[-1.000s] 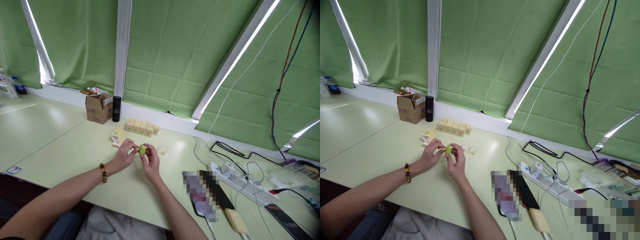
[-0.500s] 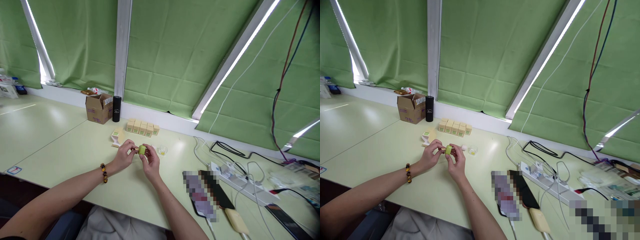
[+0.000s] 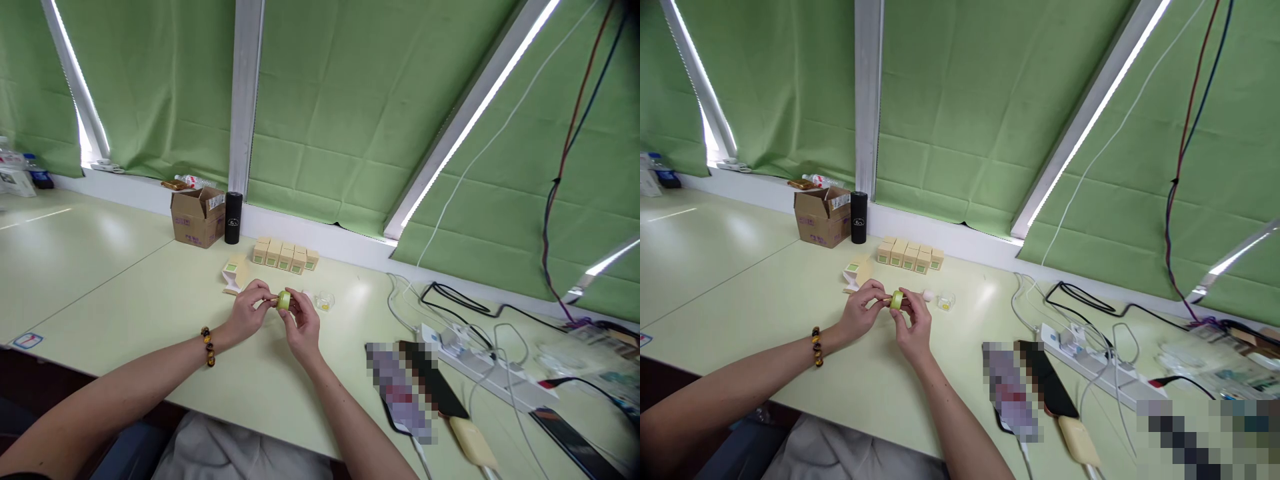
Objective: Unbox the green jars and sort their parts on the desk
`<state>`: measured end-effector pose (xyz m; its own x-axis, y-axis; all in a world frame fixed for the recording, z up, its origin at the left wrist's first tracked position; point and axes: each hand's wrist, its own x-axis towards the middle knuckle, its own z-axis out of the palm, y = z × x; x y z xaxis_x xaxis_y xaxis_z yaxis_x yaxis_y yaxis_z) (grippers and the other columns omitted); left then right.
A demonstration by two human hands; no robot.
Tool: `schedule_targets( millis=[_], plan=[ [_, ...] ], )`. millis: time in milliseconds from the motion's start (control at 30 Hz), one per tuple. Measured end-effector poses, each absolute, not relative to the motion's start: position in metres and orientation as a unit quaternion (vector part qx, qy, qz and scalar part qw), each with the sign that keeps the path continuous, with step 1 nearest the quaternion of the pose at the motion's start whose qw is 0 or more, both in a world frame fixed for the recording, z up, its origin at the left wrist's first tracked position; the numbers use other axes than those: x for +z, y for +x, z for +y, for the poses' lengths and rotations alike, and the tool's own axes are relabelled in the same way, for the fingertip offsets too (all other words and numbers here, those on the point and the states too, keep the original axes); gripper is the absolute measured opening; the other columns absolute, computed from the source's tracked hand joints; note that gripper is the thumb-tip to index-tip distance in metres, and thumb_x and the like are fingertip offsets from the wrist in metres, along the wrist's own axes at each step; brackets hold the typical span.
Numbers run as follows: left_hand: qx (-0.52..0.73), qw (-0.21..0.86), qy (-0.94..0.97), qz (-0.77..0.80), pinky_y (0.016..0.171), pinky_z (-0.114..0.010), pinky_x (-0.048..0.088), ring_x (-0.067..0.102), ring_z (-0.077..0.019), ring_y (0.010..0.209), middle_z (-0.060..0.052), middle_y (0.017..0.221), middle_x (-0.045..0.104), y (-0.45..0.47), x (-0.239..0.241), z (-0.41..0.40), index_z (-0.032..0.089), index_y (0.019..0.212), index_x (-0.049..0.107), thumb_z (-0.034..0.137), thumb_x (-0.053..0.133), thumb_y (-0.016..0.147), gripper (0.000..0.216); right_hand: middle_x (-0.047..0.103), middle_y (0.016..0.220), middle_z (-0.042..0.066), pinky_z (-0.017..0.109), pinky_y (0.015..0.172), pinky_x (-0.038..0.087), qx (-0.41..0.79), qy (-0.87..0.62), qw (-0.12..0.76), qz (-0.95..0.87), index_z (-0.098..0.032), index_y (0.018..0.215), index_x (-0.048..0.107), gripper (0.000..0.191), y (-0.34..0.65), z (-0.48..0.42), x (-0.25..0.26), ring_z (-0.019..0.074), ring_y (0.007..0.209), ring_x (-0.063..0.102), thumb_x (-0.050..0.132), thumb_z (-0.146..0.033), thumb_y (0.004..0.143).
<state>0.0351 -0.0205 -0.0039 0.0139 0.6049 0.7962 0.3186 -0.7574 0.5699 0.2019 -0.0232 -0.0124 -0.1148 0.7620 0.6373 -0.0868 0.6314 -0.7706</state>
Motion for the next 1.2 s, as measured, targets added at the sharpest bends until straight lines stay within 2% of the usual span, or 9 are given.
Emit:
schedule_targets(
  millis=[167, 233, 367, 433, 600, 767, 900, 1033, 1200],
  plan=[
    [0.618, 0.066, 0.727, 0.290, 0.074, -0.033, 0.054, 0.063, -0.0193, 0.087, -0.005, 0.085, 0.066, 0.031, -0.005, -0.014, 0.021, 0.097, 0.078, 0.014, 0.065, 0.097, 0.015, 0.064, 0.117, 0.009, 0.039, 0.089, 0.064, 0.322, -0.257, 0.618, -0.670, -0.027, 0.133, 0.066, 0.038, 0.204, -0.022, -0.008, 0.0215, 0.101, 0.070, 0.069, -0.028, 0.095],
    [0.607, 0.059, 0.738, 0.290, 0.078, -0.036, 0.055, 0.062, -0.0216, 0.092, -0.007, 0.088, 0.069, 0.030, -0.004, -0.013, 0.022, 0.107, 0.078, 0.015, 0.068, 0.095, 0.017, 0.063, 0.122, 0.010, 0.040, 0.090, 0.063, 0.295, -0.262, 0.616, -0.682, -0.027, 0.134, 0.065, 0.039, 0.205, -0.023, -0.004, 0.0219, 0.102, 0.069, 0.068, -0.027, 0.095],
    [0.563, 0.083, 0.750, 0.337, 0.097, -0.049, 0.054, 0.056, -0.0282, 0.114, -0.011, 0.110, 0.072, 0.027, 0.000, -0.018, 0.023, 0.138, 0.064, 0.014, 0.067, 0.094, 0.045, 0.062, 0.128, 0.012, 0.042, 0.088, 0.062, 0.219, -0.284, 0.609, -0.707, -0.026, 0.142, 0.055, 0.052, 0.208, -0.024, -0.001, 0.0238, 0.107, 0.067, 0.068, -0.022, 0.092],
    [0.547, 0.089, 0.758, 0.343, 0.105, -0.056, 0.050, 0.051, -0.0302, 0.122, -0.012, 0.122, 0.069, 0.025, 0.003, -0.022, 0.024, 0.144, 0.057, 0.014, 0.065, 0.093, 0.052, 0.063, 0.129, 0.013, 0.042, 0.085, 0.061, 0.167, -0.293, 0.602, -0.724, -0.024, 0.144, 0.050, 0.056, 0.208, -0.023, -0.004, 0.0248, 0.107, 0.066, 0.067, -0.020, 0.091],
    [0.518, 0.075, 0.789, 0.321, 0.111, -0.059, 0.046, 0.046, -0.0319, 0.131, -0.012, 0.136, 0.064, 0.025, 0.003, -0.022, 0.026, 0.146, 0.054, 0.017, 0.068, 0.093, 0.056, 0.065, 0.126, 0.014, 0.047, 0.087, 0.060, 0.058, -0.288, 0.570, -0.767, -0.023, 0.144, 0.049, 0.056, 0.209, -0.020, -0.009, 0.0277, 0.110, 0.063, 0.060, -0.012, 0.090],
    [0.514, 0.069, 0.795, 0.314, 0.108, -0.056, 0.050, 0.049, -0.0301, 0.128, -0.012, 0.132, 0.066, 0.027, -0.002, -0.017, 0.028, 0.150, 0.052, 0.021, 0.067, 0.096, 0.056, 0.064, 0.129, 0.015, 0.051, 0.093, 0.060, 0.018, -0.252, 0.568, -0.784, -0.022, 0.147, 0.046, 0.059, 0.211, -0.018, -0.007, 0.0295, 0.119, 0.061, 0.054, -0.007, 0.091],
    [0.519, 0.055, 0.784, 0.336, 0.107, -0.054, 0.049, 0.050, -0.0292, 0.124, -0.011, 0.127, 0.067, 0.027, -0.003, -0.015, 0.028, 0.144, 0.058, 0.023, 0.070, 0.095, 0.050, 0.063, 0.132, 0.016, 0.054, 0.097, 0.060, 0.015, -0.249, 0.584, -0.772, -0.022, 0.143, 0.049, 0.053, 0.212, -0.019, -0.004, 0.0311, 0.128, 0.060, 0.053, -0.008, 0.093],
    [0.529, 0.051, 0.768, 0.356, 0.105, -0.052, 0.050, 0.051, -0.0287, 0.121, -0.009, 0.120, 0.069, 0.028, -0.001, -0.016, 0.026, 0.133, 0.064, 0.024, 0.076, 0.092, 0.043, 0.064, 0.128, 0.015, 0.054, 0.101, 0.060, 0.022, -0.247, 0.593, -0.766, -0.023, 0.133, 0.058, 0.042, 0.211, -0.021, -0.001, 0.0295, 0.124, 0.063, 0.053, -0.008, 0.094],
    [0.531, 0.013, 0.774, 0.345, 0.101, -0.051, 0.052, 0.053, -0.0285, 0.116, -0.009, 0.115, 0.071, 0.030, 0.000, -0.018, 0.024, 0.128, 0.065, 0.025, 0.077, 0.090, 0.040, 0.064, 0.121, 0.014, 0.047, 0.092, 0.064, -0.015, -0.233, 0.618, -0.751, -0.023, 0.125, 0.066, 0.036, 0.209, -0.019, -0.003, 0.0262, 0.113, 0.067, 0.054, -0.005, 0.096]
  ],
)
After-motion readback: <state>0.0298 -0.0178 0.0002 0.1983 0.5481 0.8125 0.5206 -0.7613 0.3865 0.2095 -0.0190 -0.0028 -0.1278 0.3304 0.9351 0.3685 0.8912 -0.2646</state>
